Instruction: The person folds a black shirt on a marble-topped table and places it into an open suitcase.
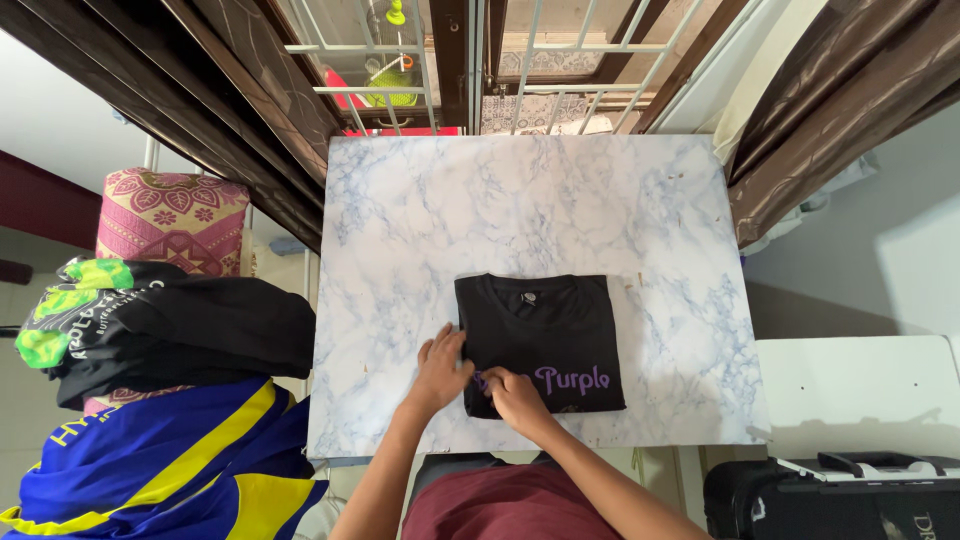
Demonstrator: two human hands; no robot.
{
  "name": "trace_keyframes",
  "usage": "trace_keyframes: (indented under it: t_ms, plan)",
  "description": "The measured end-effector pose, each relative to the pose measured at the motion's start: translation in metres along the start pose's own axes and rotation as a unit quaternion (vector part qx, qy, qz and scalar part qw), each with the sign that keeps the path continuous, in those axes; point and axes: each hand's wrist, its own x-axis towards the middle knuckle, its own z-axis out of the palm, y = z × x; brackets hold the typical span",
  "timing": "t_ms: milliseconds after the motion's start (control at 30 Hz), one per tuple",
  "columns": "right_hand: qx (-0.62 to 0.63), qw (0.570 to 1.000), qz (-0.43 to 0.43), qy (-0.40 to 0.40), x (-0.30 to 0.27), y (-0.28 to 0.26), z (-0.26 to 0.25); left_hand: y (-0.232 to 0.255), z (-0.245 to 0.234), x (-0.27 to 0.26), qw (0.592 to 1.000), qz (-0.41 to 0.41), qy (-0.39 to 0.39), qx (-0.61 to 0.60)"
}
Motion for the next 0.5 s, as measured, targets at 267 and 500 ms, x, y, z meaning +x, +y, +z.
trace_keyframes:
  t_ms: [267,500]
  plan:
    - [-0.263,0.954,-0.146,-0.004,-0.022,-0.033,-0.014,0.006,0.001,0.022,0.987,-0.076,0.125,-0.062]
    - [-0.355,0.905,-0.231,-0.043,-0.011,-0.042,-0.019,-0.001,0.008,0.052,0.965,-0.179,0.135,-0.133]
